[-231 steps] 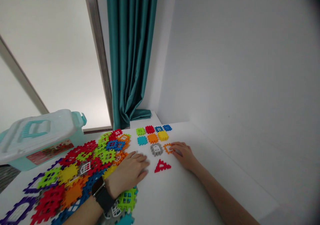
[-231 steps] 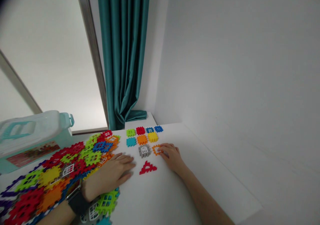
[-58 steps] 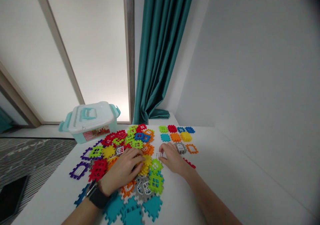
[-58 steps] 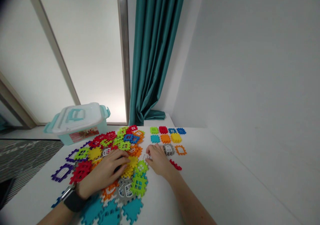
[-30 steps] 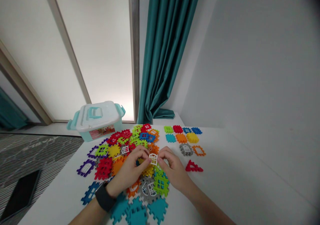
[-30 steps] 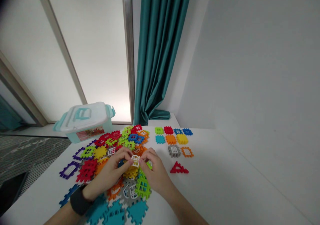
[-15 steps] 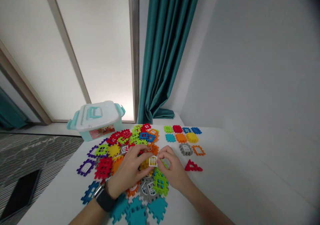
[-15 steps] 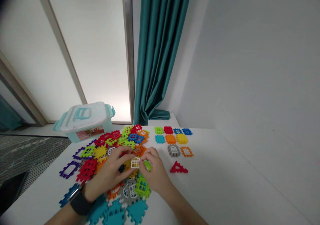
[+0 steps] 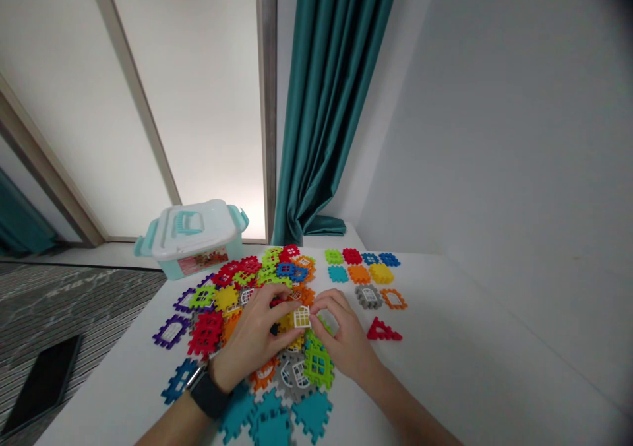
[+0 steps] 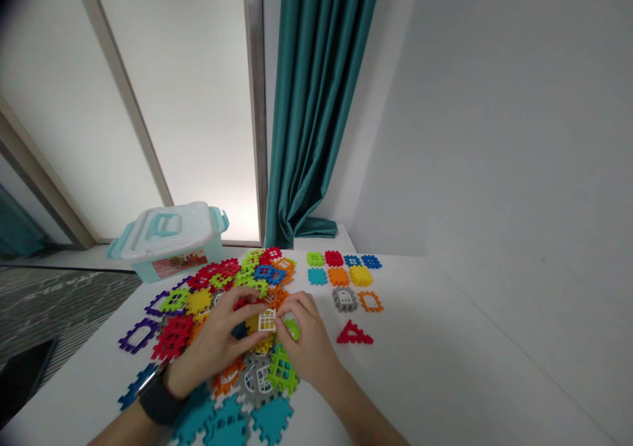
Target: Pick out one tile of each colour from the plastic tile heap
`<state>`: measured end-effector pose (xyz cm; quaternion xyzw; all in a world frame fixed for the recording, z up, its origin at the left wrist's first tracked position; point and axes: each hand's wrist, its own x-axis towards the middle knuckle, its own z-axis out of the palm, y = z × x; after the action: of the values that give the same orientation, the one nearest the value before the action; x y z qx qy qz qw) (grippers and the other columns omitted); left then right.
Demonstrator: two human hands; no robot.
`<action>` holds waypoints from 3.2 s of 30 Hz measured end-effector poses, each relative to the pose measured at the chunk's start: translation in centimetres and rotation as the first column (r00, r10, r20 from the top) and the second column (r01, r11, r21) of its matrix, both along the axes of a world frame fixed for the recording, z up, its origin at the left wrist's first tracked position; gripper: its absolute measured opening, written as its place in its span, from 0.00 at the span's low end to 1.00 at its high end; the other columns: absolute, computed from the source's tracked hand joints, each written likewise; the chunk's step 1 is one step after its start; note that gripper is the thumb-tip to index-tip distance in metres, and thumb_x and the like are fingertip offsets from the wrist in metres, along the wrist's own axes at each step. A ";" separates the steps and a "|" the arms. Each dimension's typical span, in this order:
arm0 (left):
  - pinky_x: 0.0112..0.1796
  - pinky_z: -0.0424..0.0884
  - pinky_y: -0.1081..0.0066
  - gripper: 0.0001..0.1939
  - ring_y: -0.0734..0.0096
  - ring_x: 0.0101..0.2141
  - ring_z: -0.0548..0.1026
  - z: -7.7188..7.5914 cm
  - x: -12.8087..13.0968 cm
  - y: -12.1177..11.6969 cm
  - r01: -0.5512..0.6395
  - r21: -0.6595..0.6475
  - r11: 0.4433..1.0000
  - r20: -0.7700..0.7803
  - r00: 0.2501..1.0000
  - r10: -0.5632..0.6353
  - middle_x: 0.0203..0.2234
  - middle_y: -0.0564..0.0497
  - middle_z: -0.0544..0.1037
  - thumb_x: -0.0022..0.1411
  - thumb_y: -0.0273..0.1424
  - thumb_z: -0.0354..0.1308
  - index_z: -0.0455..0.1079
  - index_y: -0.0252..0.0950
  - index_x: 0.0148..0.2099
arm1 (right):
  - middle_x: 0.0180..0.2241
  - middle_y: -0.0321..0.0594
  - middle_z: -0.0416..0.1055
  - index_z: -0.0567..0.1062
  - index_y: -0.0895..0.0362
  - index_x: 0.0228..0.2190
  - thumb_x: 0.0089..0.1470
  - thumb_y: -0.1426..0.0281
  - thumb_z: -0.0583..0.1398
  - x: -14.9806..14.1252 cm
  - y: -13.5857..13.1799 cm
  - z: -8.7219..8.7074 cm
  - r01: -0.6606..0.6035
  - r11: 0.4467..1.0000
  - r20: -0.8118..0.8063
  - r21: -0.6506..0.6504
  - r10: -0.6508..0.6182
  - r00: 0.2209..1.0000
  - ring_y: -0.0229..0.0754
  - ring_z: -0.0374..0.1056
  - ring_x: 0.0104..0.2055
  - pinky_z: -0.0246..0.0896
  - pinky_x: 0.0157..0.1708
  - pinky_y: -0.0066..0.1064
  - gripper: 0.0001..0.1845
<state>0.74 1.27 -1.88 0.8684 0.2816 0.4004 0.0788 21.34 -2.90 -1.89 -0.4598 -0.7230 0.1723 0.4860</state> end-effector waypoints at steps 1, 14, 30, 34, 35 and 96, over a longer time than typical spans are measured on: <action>0.49 0.73 0.56 0.15 0.57 0.49 0.72 0.0 0.1 0.0 0.003 -0.017 1.000 0.013 1.000 -0.003 0.50 0.45 0.72 0.64 0.35 0.66 0.74 0.42 0.53 | 0.38 0.40 0.69 0.71 0.53 0.34 0.61 0.76 0.57 0.0 0.0 0.0 -0.006 1.000 -0.007 -0.009 0.006 1.000 0.45 0.66 0.44 0.62 0.46 0.36 0.06; 0.50 0.74 0.61 0.13 0.61 0.49 0.74 -0.3 0.9 -0.2 0.050 -0.129 0.990 0.109 0.993 -0.036 0.47 0.46 0.73 0.63 0.29 0.65 0.72 0.40 0.51 | 0.40 0.40 0.73 0.76 0.53 0.35 0.64 0.68 0.57 -0.5 -0.1 0.1 -0.118 0.978 -0.120 -0.173 0.098 0.988 0.45 0.68 0.47 0.61 0.50 0.37 0.08; 0.48 0.73 0.57 0.16 0.58 0.48 0.73 0.2 0.3 -0.3 0.003 0.005 1.000 -0.033 0.999 -0.002 0.48 0.45 0.73 0.65 0.34 0.65 0.71 0.42 0.54 | 0.35 0.38 0.69 0.70 0.54 0.26 0.63 0.65 0.57 0.2 0.4 -0.1 -0.036 0.979 -0.106 -0.199 0.015 0.994 0.44 0.68 0.40 0.63 0.46 0.36 0.13; 0.47 0.74 0.58 0.14 0.59 0.47 0.73 0.1 0.2 -0.1 -0.003 -0.001 1.000 -0.005 1.000 0.003 0.47 0.45 0.73 0.67 0.36 0.63 0.71 0.42 0.54 | 0.38 0.39 0.71 0.74 0.53 0.36 0.62 0.69 0.57 0.3 0.1 0.3 0.015 0.991 -0.039 -0.133 -0.020 0.999 0.45 0.69 0.43 0.65 0.47 0.37 0.05; 0.47 0.74 0.58 0.14 0.59 0.47 0.73 0.1 0.2 0.0 -0.011 0.001 1.000 0.015 1.000 0.011 0.47 0.45 0.73 0.67 0.37 0.63 0.71 0.41 0.53 | 0.41 0.41 0.72 0.74 0.53 0.42 0.62 0.70 0.57 0.5 0.0 0.4 0.021 0.995 0.000 -0.094 -0.021 1.000 0.46 0.68 0.45 0.65 0.49 0.39 0.07; 0.46 0.75 0.63 0.12 0.59 0.46 0.75 -0.7 2.2 -0.8 0.162 -0.031 0.986 -0.198 0.966 -0.165 0.46 0.45 0.76 0.69 0.29 0.53 0.73 0.42 0.52 | 0.45 0.49 0.72 0.76 0.55 0.45 0.53 0.75 0.59 20.4 -7.3 -5.0 0.406 0.909 0.437 -0.091 -0.330 0.837 0.53 0.69 0.48 0.67 0.52 0.53 0.17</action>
<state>2.90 0.44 -2.58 0.9239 0.2186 0.3011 0.0891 41.77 -10.18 -6.93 -0.6584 -0.6879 0.0389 0.3031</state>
